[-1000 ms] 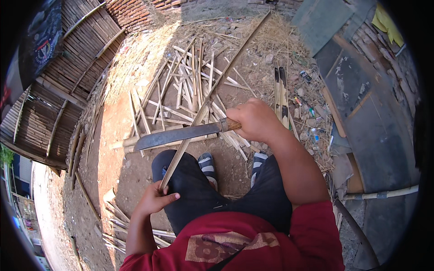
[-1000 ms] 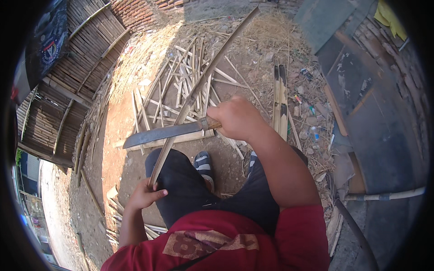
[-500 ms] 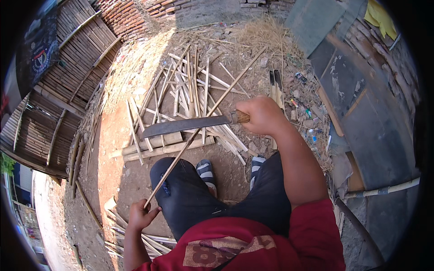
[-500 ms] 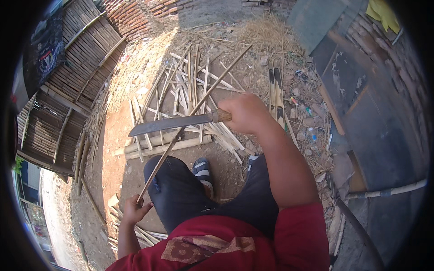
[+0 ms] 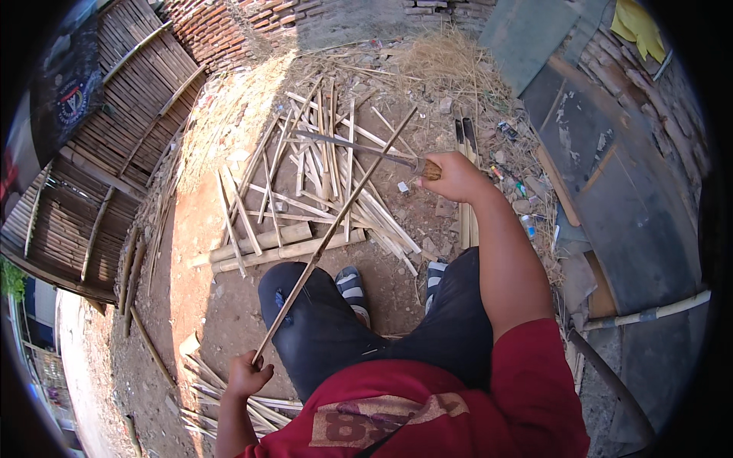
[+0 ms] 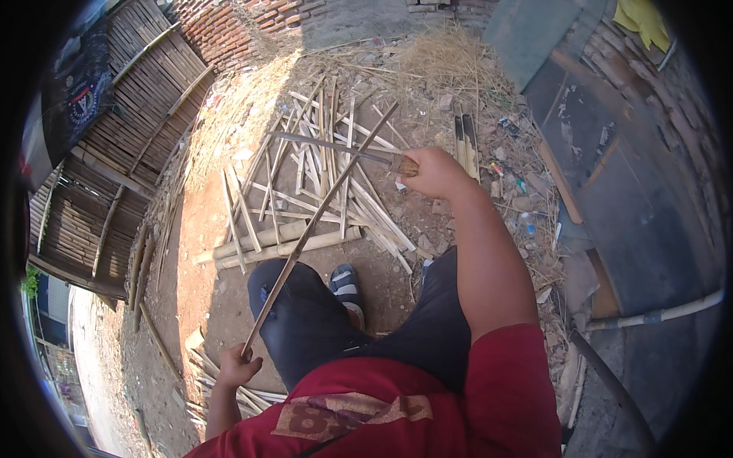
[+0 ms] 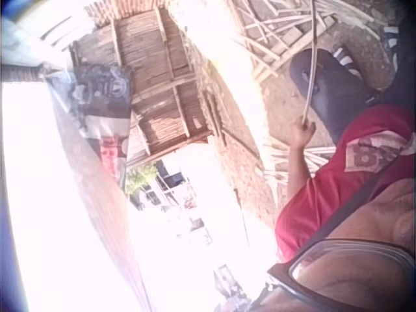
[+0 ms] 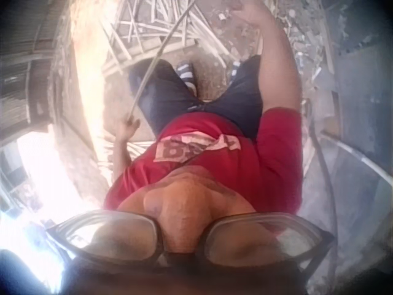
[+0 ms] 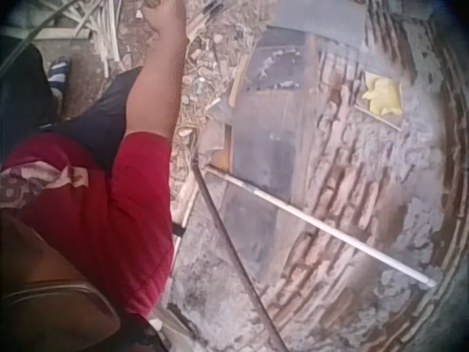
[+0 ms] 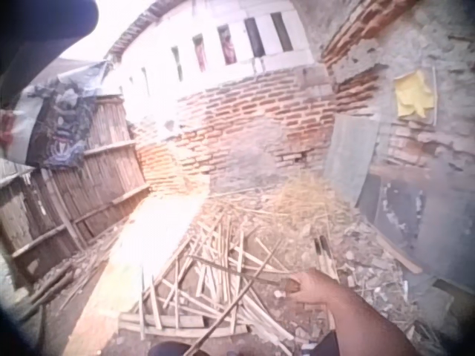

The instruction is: The person strips thin layers from a piece of bamboo using a large knife and a hammer to split the wood.

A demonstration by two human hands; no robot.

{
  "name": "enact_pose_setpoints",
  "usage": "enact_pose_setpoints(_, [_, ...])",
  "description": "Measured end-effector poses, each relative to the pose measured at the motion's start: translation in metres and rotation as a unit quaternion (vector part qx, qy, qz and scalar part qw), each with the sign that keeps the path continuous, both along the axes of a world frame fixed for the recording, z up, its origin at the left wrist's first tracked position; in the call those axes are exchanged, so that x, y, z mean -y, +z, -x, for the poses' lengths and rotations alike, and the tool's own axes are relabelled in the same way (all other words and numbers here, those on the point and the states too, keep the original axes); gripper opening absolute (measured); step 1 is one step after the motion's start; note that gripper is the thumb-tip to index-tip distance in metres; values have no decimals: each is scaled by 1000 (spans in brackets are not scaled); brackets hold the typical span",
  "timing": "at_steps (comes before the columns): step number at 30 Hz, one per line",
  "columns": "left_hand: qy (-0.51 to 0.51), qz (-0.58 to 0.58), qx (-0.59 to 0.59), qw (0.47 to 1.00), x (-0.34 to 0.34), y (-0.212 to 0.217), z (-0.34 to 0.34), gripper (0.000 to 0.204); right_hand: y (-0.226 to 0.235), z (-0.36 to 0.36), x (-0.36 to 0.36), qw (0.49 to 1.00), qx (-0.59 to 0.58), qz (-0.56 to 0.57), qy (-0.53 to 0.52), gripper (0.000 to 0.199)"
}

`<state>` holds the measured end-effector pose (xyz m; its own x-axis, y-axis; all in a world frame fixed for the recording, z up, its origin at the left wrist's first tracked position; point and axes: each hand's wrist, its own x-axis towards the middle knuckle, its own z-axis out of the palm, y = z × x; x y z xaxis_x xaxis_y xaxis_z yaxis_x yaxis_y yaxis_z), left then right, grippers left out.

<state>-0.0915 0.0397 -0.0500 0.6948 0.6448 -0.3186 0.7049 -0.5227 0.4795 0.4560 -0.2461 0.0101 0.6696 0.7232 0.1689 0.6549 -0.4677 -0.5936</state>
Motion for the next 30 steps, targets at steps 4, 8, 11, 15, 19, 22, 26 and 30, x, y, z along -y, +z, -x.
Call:
enact_pose_setpoints(4, [6, 45, 8, 999, 6, 7, -6, 34, 13, 1, 4, 994, 11, -30, -103, 26])
enact_pose_setpoints(8, [-10, 166, 56, 985, 20, 39, -38, 34, 22, 48, -16, 992, 98, -32, 73, 23])
enact_pose_setpoints(11, [-15, 270, 145, 952, 19, 52, -66, 39, 42, 80, -27, 971, 137, -46, 191, 23])
enact_pose_setpoints(15, [-46, 316, 162, 934, 29, 71, -125, 43, 35, 53, -21, 979, 105, -158, 80, 25])
enact_pose_setpoints(19, [-50, 298, 179, 936, 53, 77, -185, 44, 32, 48, -17, 981, 149, -108, 53, 25])
enact_pose_setpoints(22, [-55, 353, 158, 921, 65, 82, -212, 42, 21, 70, -26, 960, 195, -95, 178, 21])
enact_pose_setpoints(26, [-83, 359, 149, 918, 68, 85, -218, 44, 32, 67, -17, 972, 169, -80, 145, 23])
enact_pose_setpoints(30, [-75, 400, 157, 900, 67, 85, -218, 46, 42, 43, -6, 989, 111, -94, 20, 24])
